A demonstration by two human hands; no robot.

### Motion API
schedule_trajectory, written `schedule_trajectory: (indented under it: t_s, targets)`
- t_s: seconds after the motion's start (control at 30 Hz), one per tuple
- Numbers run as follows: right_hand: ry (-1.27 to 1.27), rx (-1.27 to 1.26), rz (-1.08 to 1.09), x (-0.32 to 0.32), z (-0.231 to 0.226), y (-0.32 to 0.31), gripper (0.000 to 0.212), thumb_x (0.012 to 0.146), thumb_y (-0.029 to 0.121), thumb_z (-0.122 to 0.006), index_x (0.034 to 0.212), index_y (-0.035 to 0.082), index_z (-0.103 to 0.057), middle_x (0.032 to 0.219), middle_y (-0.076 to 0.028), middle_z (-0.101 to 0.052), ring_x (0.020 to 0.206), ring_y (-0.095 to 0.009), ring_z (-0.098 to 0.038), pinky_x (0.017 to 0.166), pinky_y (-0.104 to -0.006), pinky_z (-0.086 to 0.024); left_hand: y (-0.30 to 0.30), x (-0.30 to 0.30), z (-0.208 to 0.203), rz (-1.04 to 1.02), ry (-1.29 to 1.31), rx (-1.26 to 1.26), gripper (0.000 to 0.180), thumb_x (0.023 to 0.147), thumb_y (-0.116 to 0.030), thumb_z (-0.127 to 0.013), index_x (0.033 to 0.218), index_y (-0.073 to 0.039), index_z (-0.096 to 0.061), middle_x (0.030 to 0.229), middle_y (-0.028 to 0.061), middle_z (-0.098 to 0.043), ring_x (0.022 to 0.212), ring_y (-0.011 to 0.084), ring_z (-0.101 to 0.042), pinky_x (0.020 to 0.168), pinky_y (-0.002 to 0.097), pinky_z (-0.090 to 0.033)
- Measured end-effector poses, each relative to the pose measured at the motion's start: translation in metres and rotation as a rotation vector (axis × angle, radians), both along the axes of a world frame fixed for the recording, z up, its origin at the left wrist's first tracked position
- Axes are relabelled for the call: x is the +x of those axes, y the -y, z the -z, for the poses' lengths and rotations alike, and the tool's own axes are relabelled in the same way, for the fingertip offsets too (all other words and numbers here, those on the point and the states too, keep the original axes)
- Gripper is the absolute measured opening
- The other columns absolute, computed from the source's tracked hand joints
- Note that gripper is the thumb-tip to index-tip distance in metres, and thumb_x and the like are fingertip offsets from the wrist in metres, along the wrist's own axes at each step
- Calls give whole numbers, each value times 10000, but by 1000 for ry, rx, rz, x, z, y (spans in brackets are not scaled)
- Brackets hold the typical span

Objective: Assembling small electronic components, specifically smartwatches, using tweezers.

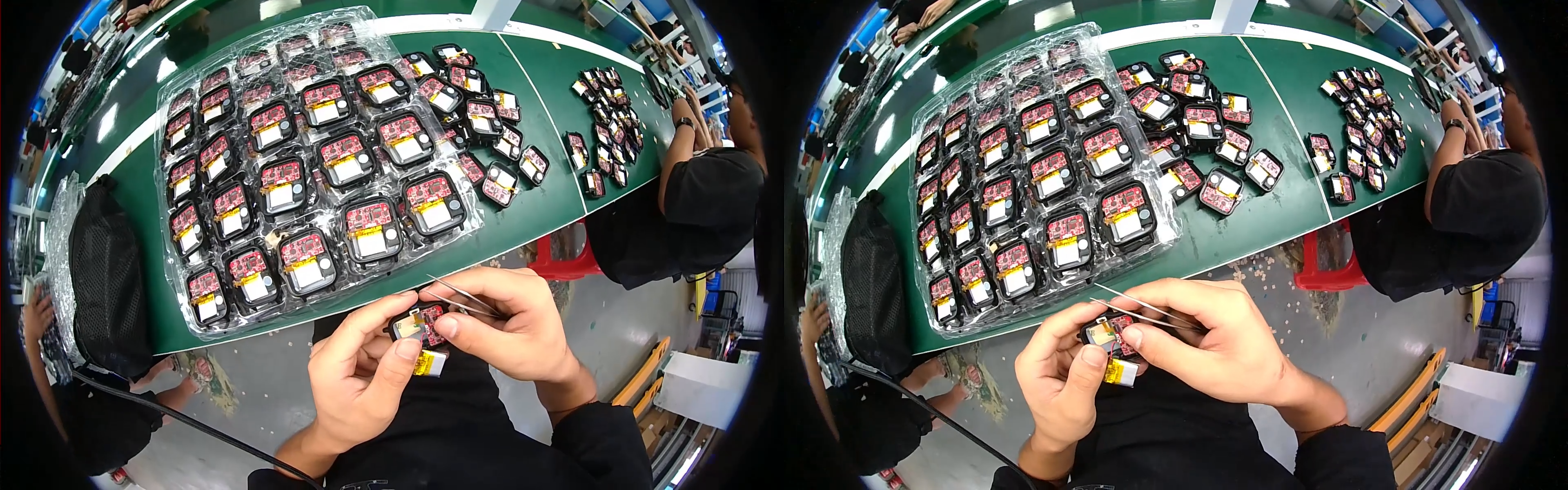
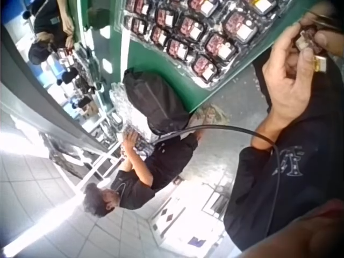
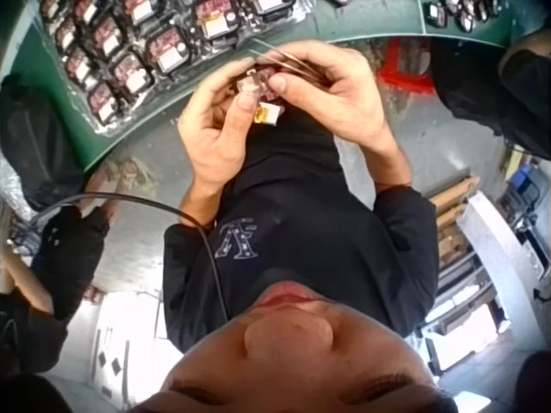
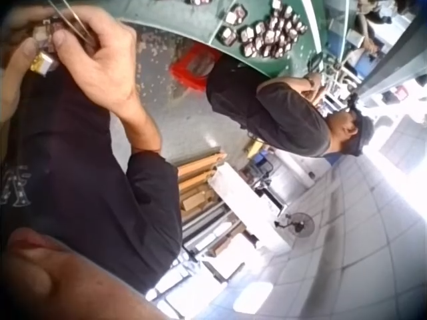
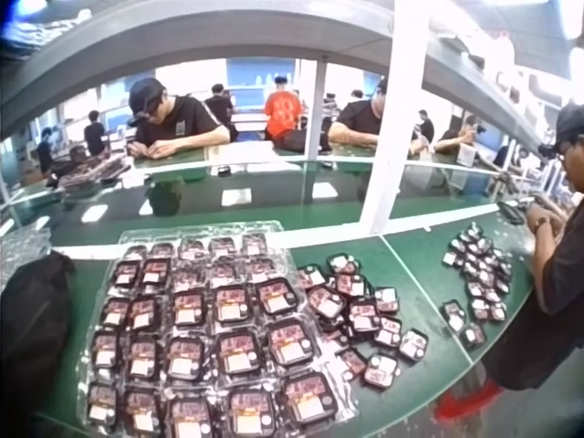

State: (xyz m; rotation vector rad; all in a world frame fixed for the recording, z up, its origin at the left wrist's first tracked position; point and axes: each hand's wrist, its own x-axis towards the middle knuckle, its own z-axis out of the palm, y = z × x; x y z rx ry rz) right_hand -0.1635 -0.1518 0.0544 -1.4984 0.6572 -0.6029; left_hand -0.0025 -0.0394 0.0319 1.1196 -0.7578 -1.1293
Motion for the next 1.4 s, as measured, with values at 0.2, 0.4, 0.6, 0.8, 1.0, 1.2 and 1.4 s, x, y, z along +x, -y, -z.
schedule_trajectory:
  t_s: [0.2, 0.4, 0.6, 0.8, 1.0, 1.2, 1.4]
  targets:
    - [-69, 64, 7, 0, 2, -1, 262, 928, 26, -714, 1178, -42, -681, 866, -61, -747, 661, -11, -593, 534, -189, -415, 1, 2, -5, -19, 139, -18, 357, 970, 0, -664, 1307, 90, -588, 993, 131, -729, 801, 89, -664, 659, 233, -535]
    - [-40, 241, 41, 1, 6, -5, 188, 943, 34, -699, 1106, -54, -668, 880, -53, -717, 759, -13, -590, 620, -195, -463, 3, 3, -5, -59, 581, -116, 329, 898, 15, -744, 1217, 63, -678, 939, 152, -727, 768, 144, -687, 648, 265, -550]
    - [-9, 235, 78, 12, 12, -8, 80, 952, -2, -650, 1011, -53, -632, 827, -52, -682, 733, -35, -567, 613, -234, -454, 5, -1, -7, -60, 842, -129, 415, 797, 49, -809, 1199, 32, -703, 920, 165, -731, 747, 228, -724, 634, 302, -582]
    - [-174, 190, -44, 9, 16, -3, 126, 968, -27, -624, 1091, -48, -606, 990, -61, -651, 886, -60, -586, 749, -236, -502, 3, -6, -1, -133, 968, -163, 380, 830, -18, -809, 1192, 36, -706, 927, 188, -741, 764, 260, -735, 675, 301, -565]
    - [-54, 137, 53, 14, 26, -10, 107, 939, -5, -666, 1038, -35, -641, 851, -55, -631, 707, -68, -521, 620, -249, -446, 3, -5, -1, -149, 994, -152, 351, 835, 8, -797, 1174, 41, -714, 945, 196, -746, 791, 259, -745, 699, 310, -576]
    - [136, 277, 54, 12, 27, -12, 159, 983, 35, -661, 1111, -60, -650, 1067, -58, -638, 939, -61, -611, 782, -206, -510, 8, -3, -6, -182, 965, -169, 413, 769, 110, -787, 1170, 38, -716, 956, 185, -745, 808, 268, -754, 697, 323, -616]
    - [151, 195, 57, 12, 36, -14, 138, 949, -29, -661, 1086, -45, -660, 1040, -57, -641, 859, -52, -576, 709, -206, -471, 5, -9, -5, -189, 1042, -213, 428, 738, 127, -790, 1153, 41, -724, 946, 186, -743, 806, 274, -752, 699, 326, -621]
